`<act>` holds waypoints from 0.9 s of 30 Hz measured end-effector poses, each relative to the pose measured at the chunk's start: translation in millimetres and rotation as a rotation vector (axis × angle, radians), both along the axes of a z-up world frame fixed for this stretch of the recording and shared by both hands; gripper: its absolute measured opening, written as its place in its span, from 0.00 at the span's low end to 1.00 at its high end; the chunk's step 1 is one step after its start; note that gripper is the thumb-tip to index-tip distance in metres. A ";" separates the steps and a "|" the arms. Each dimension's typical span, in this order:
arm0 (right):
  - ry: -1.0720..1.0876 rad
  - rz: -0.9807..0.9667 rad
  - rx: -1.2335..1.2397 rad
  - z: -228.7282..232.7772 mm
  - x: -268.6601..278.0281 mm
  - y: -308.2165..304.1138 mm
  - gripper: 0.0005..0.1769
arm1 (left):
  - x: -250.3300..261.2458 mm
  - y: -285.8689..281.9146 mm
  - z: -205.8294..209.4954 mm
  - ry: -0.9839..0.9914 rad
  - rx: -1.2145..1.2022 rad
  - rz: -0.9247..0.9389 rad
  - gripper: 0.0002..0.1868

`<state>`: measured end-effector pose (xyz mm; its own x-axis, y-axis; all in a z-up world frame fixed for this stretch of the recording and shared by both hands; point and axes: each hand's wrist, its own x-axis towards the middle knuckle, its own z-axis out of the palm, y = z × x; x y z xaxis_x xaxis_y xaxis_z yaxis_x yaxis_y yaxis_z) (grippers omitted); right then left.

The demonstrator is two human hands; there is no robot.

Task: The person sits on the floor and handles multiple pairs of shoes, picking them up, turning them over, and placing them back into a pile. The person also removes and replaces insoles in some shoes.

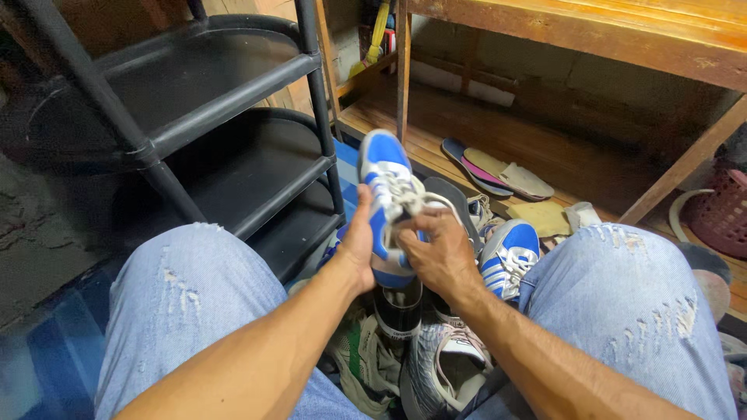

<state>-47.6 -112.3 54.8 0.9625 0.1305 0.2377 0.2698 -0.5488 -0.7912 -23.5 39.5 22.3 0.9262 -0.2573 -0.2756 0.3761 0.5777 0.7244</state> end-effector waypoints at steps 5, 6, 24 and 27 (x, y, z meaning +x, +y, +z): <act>-0.093 0.001 -0.183 7.1 10.4 -1.8 0.16 | 7.5 5.3 -8.9 0.271 -0.008 -0.018 0.51; -0.101 0.016 -0.247 10.4 12.5 -2.7 0.19 | 7.0 4.6 -10.6 0.309 0.041 -0.031 0.50; 0.125 0.080 -0.807 34.1 11.9 1.8 0.29 | 4.3 -5.3 9.1 0.163 0.208 -0.252 0.43; 0.116 0.054 -0.703 28.8 8.4 -3.3 0.26 | 7.6 -3.3 5.0 0.155 0.200 -0.292 0.43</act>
<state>-39.3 -115.6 83.6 0.9645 0.2631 -0.0241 0.2462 -0.9279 -0.2799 -15.8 36.2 27.3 0.7651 -0.4313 -0.4782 0.6179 0.2829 0.7336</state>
